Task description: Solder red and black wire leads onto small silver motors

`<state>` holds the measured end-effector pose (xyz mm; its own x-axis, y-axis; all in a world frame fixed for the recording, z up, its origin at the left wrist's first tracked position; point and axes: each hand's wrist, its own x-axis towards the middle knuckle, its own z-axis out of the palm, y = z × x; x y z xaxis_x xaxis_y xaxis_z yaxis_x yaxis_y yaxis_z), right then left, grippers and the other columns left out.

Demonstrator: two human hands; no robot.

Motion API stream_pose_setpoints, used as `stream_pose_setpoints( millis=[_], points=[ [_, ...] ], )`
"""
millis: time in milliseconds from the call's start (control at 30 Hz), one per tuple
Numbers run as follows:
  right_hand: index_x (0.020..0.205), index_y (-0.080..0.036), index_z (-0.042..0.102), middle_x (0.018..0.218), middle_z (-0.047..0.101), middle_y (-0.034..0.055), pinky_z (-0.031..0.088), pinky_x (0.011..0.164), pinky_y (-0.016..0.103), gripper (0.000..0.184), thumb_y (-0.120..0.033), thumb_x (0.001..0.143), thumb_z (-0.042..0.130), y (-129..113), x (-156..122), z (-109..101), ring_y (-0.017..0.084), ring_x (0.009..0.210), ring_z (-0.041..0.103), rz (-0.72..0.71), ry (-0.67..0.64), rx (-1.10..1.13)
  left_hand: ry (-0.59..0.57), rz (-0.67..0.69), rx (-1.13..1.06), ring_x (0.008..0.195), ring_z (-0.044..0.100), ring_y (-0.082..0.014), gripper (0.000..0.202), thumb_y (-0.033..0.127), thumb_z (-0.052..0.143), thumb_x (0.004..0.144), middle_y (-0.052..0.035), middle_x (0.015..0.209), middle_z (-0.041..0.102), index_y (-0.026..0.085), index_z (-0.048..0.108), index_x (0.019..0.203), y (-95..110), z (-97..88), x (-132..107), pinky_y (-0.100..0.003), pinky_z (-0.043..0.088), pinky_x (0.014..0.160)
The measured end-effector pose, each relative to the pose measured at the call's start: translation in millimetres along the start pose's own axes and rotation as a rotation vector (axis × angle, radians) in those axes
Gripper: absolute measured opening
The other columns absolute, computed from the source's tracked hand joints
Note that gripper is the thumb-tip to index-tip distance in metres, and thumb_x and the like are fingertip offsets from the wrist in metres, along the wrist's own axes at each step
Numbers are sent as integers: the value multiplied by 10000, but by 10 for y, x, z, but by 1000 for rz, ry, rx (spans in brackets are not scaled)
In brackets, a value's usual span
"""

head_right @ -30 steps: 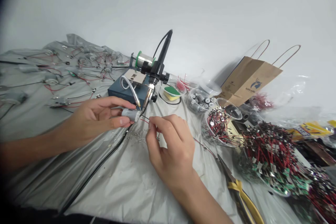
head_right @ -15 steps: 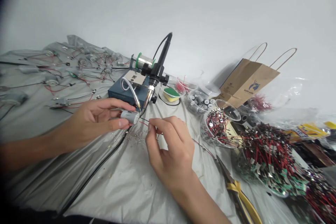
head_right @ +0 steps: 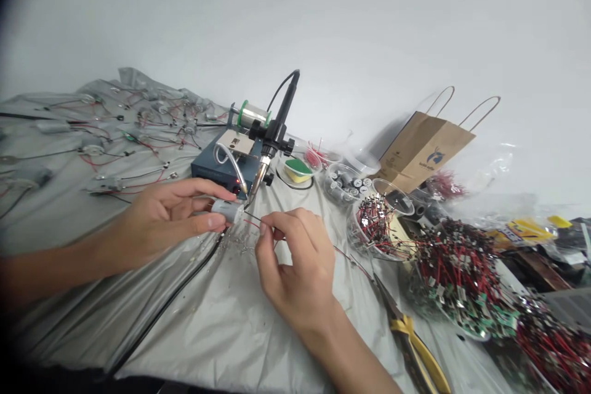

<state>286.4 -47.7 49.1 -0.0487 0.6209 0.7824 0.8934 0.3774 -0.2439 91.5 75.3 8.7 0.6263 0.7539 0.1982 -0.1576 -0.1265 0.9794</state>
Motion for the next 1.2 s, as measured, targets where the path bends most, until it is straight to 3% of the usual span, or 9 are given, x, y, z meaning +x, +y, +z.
stream_pose_setpoints(
  millis=[133, 267, 400, 500, 600, 733, 900, 1067, 1200],
  points=[
    [996, -168, 687, 769, 635, -5, 473, 693, 304, 119, -61, 969, 645, 5, -4, -23, 132, 715, 603, -12, -5, -6, -6, -7, -11, 847, 693, -178, 367, 459, 890, 870, -35, 945, 799, 272, 805, 1174, -8, 0, -6, -274, 546, 736],
    [1008, -182, 700, 773, 660, -5, 477, 667, 286, 132, -67, 972, 647, -33, 22, -75, 134, 716, 617, 25, -18, 97, -13, 20, -14, 765, 664, -157, 313, 418, 895, 855, -21, 907, 779, 261, 827, 1117, 29, 5, -36, -238, 536, 647],
    [1070, -214, 755, 852, 735, 10, 514, 684, 284, 121, -162, 1001, 671, -24, 48, -117, 143, 757, 666, 164, -64, 307, -24, 13, -39, 843, 709, -171, 297, 392, 903, 851, -33, 960, 801, 252, 836, 1105, 85, -7, -62, -245, 581, 731],
    [1202, -217, 765, 959, 788, 60, 573, 810, 360, 299, -406, 1068, 576, 120, 32, -100, 198, 885, 719, 296, 25, 528, 14, 47, -70, 939, 731, -182, 281, 389, 917, 845, -29, 996, 810, 270, 844, 1089, 115, -38, -52, -255, 591, 832],
    [1100, -203, 762, 905, 781, 61, 571, 756, 336, 406, -476, 1077, 463, 306, 23, -56, 188, 827, 710, 499, 75, 734, 60, 58, -103, 931, 722, -159, 276, 391, 941, 826, -7, 978, 804, 299, 851, 1069, 157, -76, -39, -223, 574, 832],
    [950, -183, 766, 777, 747, 24, 532, 606, 265, 115, -263, 909, 694, 326, 27, -7, 148, 654, 666, 579, -188, 789, 76, 103, -145, 919, 720, -156, 268, 375, 950, 824, 0, 931, 794, 298, 854, 1063, 243, -114, -43, -225, 579, 856],
    [1138, -225, 783, 961, 785, 34, 559, 661, 265, 246, -274, 897, 797, 36, -29, 67, 141, 736, 688, 440, -441, 715, 48, 97, -235, 961, 731, -158, 288, 369, 956, 826, -6, 993, 808, 289, 841, 1078, 243, -114, -34, -217, 579, 860],
    [959, -228, 786, 942, 774, 35, 584, 838, 310, 80, -271, 999, 732, -101, -78, 84, 168, 899, 723, 306, -312, 648, 18, 35, -288, 1004, 739, -191, 323, 387, 962, 810, -18, 1041, 818, 294, 812, 1080, 182, -91, -21, -263, 584, 881],
    [1020, -234, 737, 954, 714, 31, 570, 642, 254, 155, -366, 1057, 664, -119, -133, 58, 141, 771, 706, 456, -195, 815, -22, 17, -216, 1091, 711, -222, 308, 377, 955, 805, -22, 1079, 800, 290, 787, 1049, 137, -42, -39, -308, 562, 958]
  ],
)
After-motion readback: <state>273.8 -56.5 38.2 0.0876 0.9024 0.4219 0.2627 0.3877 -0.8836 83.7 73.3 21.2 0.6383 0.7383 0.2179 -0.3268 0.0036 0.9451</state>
